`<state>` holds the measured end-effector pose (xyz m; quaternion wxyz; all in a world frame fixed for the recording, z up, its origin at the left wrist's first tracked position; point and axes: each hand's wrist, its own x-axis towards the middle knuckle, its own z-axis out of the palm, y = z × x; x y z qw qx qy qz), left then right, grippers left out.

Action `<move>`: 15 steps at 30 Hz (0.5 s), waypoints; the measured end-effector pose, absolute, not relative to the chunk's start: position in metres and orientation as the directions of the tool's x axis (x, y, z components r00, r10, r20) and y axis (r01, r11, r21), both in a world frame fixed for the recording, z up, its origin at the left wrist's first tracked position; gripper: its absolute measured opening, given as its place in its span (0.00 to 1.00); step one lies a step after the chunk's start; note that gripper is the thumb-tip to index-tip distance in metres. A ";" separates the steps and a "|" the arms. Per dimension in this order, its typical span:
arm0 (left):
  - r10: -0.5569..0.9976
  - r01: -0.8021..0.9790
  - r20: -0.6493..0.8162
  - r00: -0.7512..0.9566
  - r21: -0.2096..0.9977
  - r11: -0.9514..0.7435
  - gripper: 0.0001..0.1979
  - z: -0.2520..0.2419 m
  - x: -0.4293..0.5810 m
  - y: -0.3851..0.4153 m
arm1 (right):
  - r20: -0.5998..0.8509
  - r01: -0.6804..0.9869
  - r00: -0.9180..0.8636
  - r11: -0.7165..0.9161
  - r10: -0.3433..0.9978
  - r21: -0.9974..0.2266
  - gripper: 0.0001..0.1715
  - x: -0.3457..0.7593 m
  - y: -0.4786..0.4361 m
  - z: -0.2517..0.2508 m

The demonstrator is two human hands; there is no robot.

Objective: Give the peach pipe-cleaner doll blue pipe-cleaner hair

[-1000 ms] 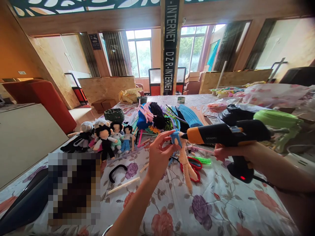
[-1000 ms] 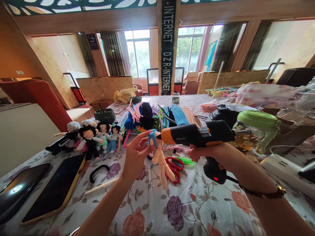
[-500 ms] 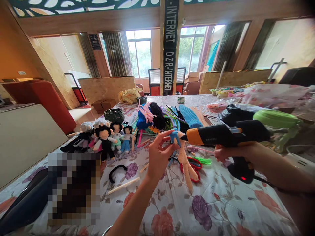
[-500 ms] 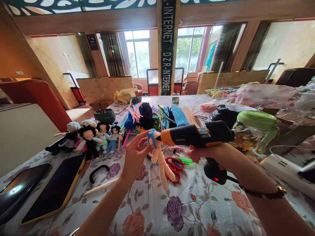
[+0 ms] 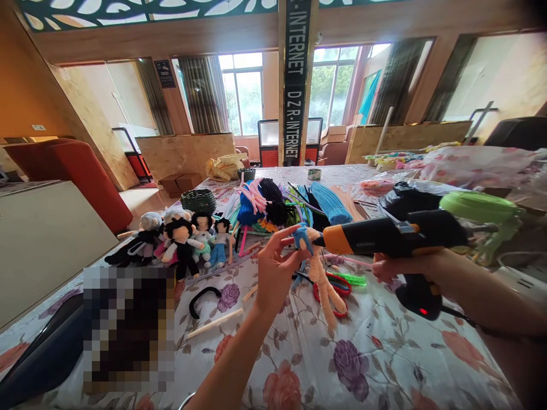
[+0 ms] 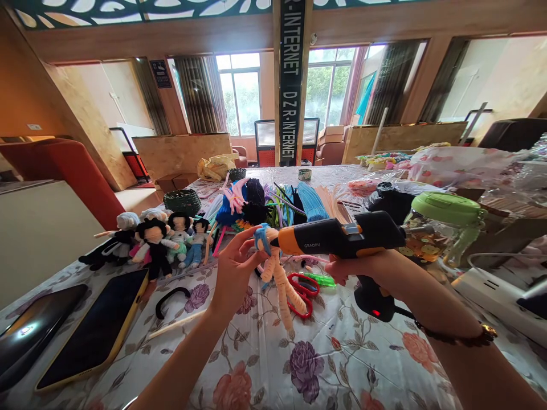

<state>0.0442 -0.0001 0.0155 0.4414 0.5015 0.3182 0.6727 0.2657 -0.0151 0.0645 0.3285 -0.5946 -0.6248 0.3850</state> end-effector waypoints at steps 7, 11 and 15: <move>0.928 -0.306 0.351 -0.121 0.877 -0.371 0.20 0.017 0.045 0.000 | -0.092 0.407 -0.106 -0.042 0.990 -0.913 0.12 0.269 -0.013 0.063; 0.927 -0.302 0.353 -0.123 0.877 -0.374 0.20 0.017 0.045 -0.001 | -0.083 0.424 -0.119 -0.025 0.989 -0.906 0.11 0.265 -0.018 0.068; 0.932 -0.296 0.342 -0.123 0.883 -0.364 0.20 0.017 0.045 -0.001 | -0.119 0.439 -0.105 -0.062 0.987 -0.896 0.14 0.262 -0.021 0.071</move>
